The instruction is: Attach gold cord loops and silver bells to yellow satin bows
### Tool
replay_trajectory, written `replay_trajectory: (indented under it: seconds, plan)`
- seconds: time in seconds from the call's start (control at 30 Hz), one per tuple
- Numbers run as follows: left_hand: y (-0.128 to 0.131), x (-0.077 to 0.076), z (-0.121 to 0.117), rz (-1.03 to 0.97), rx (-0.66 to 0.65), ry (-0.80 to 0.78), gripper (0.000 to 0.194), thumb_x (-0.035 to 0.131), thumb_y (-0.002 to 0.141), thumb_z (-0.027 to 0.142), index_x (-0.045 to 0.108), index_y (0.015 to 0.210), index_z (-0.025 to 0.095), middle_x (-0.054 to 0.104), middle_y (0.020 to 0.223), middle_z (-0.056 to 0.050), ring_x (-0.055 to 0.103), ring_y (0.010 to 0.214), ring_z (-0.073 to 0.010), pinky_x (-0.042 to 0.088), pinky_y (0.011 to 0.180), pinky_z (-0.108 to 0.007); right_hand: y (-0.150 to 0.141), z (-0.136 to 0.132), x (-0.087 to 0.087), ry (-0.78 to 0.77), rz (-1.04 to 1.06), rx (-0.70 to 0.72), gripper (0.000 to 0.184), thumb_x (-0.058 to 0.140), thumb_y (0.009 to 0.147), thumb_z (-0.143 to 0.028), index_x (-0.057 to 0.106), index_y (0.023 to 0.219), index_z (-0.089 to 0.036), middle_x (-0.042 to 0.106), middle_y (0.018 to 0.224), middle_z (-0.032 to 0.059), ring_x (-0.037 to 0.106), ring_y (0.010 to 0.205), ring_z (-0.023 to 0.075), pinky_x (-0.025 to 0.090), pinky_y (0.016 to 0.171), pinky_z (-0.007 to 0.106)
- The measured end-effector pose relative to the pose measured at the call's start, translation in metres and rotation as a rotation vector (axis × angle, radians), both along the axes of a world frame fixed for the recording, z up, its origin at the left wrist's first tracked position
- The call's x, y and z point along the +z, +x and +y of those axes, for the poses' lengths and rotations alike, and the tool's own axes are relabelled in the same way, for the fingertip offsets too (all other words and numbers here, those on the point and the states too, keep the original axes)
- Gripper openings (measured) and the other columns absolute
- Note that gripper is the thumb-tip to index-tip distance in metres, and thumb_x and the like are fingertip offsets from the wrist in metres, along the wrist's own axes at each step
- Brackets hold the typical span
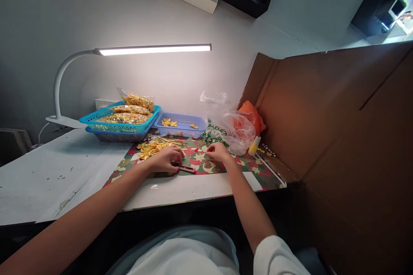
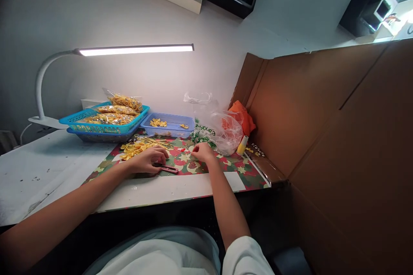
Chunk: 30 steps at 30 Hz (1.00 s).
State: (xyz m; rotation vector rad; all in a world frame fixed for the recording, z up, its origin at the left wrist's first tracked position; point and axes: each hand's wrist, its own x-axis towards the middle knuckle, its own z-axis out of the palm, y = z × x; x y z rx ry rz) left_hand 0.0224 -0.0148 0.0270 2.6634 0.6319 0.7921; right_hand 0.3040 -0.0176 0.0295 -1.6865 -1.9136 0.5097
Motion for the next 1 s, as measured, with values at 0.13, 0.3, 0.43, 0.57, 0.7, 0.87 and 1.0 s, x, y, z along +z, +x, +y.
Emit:
replay_trajectory:
  seconds: [0.13, 0.3, 0.43, 0.57, 0.7, 0.87, 1.0]
  plan:
    - [-0.004, 0.002, 0.002, -0.019, 0.032, 0.005, 0.013, 0.069, 0.075, 0.034, 0.071, 0.069, 0.022, 0.074, 0.094, -0.006, 0.065, 0.095, -0.0233, 0.050, 0.089, -0.036, -0.043, 0.028, -0.007, 0.019, 0.023, 0.043, 0.024, 0.058, 0.097, -0.033, 0.063, 0.115, -0.019, 0.064, 0.120, 0.0077, 0.065, 0.099, 0.0192, 0.057, 0.085, 0.038]
    - [-0.005, -0.004, 0.008, -0.066, 0.130, 0.039, 0.027, 0.063, 0.090, 0.041, 0.067, 0.079, 0.017, 0.071, 0.089, -0.004, 0.065, 0.089, -0.0198, 0.050, 0.087, -0.041, -0.064, 0.047, -0.010, 0.055, 0.080, 0.041, 0.025, 0.059, 0.097, -0.033, 0.062, 0.119, -0.021, 0.062, 0.124, 0.0083, 0.064, 0.104, 0.0204, 0.056, 0.088, 0.039]
    - [-0.006, -0.011, 0.015, -0.131, 0.267, 0.066, 0.026, 0.062, 0.093, 0.039, 0.066, 0.081, 0.016, 0.069, 0.086, -0.003, 0.065, 0.084, -0.0187, 0.052, 0.082, -0.039, -0.059, 0.047, -0.006, -0.006, 0.069, 0.073, 0.026, 0.058, 0.097, -0.033, 0.062, 0.120, -0.021, 0.062, 0.125, 0.0086, 0.064, 0.104, 0.0209, 0.056, 0.089, 0.040]
    - [-0.008, -0.014, 0.021, -0.184, 0.369, 0.074, 0.025, 0.061, 0.094, 0.038, 0.066, 0.084, 0.016, 0.068, 0.086, -0.002, 0.065, 0.081, -0.0179, 0.053, 0.079, -0.038, -0.050, 0.045, 0.005, -0.102, 0.022, 0.115, 0.026, 0.058, 0.097, -0.034, 0.062, 0.118, -0.019, 0.063, 0.121, 0.0078, 0.065, 0.100, 0.0205, 0.057, 0.086, 0.039]
    - [-0.009, -0.014, 0.023, -0.207, 0.411, 0.059, 0.024, 0.062, 0.093, 0.038, 0.066, 0.086, 0.016, 0.069, 0.087, -0.003, 0.066, 0.083, -0.0184, 0.054, 0.081, -0.039, -0.043, 0.044, 0.018, -0.152, 0.017, 0.151, 0.031, 0.061, 0.095, -0.034, 0.061, 0.120, -0.016, 0.063, 0.120, 0.0078, 0.065, 0.101, 0.0225, 0.057, 0.085, 0.041]
    - [-0.008, -0.014, 0.022, -0.258, 0.427, 0.007, 0.023, 0.061, 0.094, 0.037, 0.066, 0.085, 0.016, 0.069, 0.087, -0.003, 0.066, 0.082, -0.0177, 0.056, 0.078, -0.037, -0.039, 0.040, 0.036, -0.194, 0.032, 0.189, 0.031, 0.061, 0.095, -0.035, 0.061, 0.119, -0.015, 0.063, 0.120, 0.0073, 0.065, 0.102, 0.0237, 0.057, 0.086, 0.042]
    - [-0.002, -0.014, 0.016, -0.312, 0.379, -0.089, 0.025, 0.060, 0.095, 0.038, 0.067, 0.093, 0.014, 0.069, 0.084, -0.002, 0.065, 0.066, -0.0135, 0.056, 0.062, -0.029, -0.042, 0.036, 0.052, -0.220, 0.013, 0.230, 0.031, 0.060, 0.095, -0.035, 0.061, 0.119, -0.015, 0.064, 0.118, 0.0077, 0.065, 0.100, 0.0223, 0.057, 0.084, 0.041]
